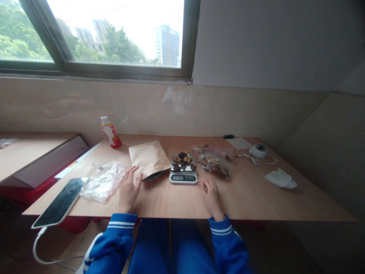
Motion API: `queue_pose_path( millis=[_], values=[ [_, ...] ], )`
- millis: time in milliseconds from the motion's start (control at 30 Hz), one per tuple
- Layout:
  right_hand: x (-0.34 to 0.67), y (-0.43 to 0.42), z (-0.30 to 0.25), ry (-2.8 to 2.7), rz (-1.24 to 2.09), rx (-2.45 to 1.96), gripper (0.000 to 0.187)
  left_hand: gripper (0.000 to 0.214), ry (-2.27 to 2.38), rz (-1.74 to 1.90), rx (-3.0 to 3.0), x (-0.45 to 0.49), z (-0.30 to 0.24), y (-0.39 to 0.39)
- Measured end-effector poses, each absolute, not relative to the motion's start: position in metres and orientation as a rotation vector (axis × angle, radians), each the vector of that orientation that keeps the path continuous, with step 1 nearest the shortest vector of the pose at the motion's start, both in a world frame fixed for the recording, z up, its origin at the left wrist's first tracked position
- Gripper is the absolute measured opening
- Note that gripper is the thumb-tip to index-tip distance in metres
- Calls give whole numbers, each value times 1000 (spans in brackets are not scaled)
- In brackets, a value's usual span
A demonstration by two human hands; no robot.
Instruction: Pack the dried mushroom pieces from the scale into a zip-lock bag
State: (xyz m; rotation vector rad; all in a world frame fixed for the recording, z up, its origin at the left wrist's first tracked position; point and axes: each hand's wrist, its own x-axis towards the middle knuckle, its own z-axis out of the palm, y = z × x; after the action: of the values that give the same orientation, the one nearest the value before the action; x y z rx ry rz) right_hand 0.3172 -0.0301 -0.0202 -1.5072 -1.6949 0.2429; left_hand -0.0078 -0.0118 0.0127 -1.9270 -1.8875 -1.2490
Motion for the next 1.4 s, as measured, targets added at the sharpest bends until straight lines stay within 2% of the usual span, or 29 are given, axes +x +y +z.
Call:
queue_pose_path(
  millis=[100, 200, 400, 567, 667, 733, 933, 1033, 1233, 1400],
  values=[
    [318, -30, -23, -1693, 244, -1499, 24, 41, -1895, -1026, -2114, 7, 14, -13],
    [316, -30, -21, -1676, 256, -1472, 24, 35, -1911, -950, -2166, 7, 11, -10],
    [284, 5, 19, -1786, 215, -1390, 22, 35, -1942, -1080, -2149, -20, 5, -7],
    [241, 66, 55, -1926, 141, -1585, 23, 35, -1932, -1146, -2100, -25, -5, -14],
    [224, 88, 59, -2021, 98, -1682, 16, 35, -1928, -1304, -1982, -24, -10, -18],
    [221, 92, 58, -2031, 92, -1677, 11, 34, -1950, -1401, -1901, -25, -11, -18],
    [259, 57, 64, -1760, 207, -1433, 14, 31, -1973, -1430, -1857, -26, -12, -18],
    [296, 19, 54, -1653, 246, -1308, 20, 35, -1992, -1430, -1778, -27, -10, -19],
    [362, -44, -1, -1580, -55, -1520, 26, 46, -2185, -1330, -1442, -29, -4, -24],
    [383, -64, -31, -1599, -85, -1637, 24, 41, -2338, -1132, -1374, -37, -6, -24]
  ],
)
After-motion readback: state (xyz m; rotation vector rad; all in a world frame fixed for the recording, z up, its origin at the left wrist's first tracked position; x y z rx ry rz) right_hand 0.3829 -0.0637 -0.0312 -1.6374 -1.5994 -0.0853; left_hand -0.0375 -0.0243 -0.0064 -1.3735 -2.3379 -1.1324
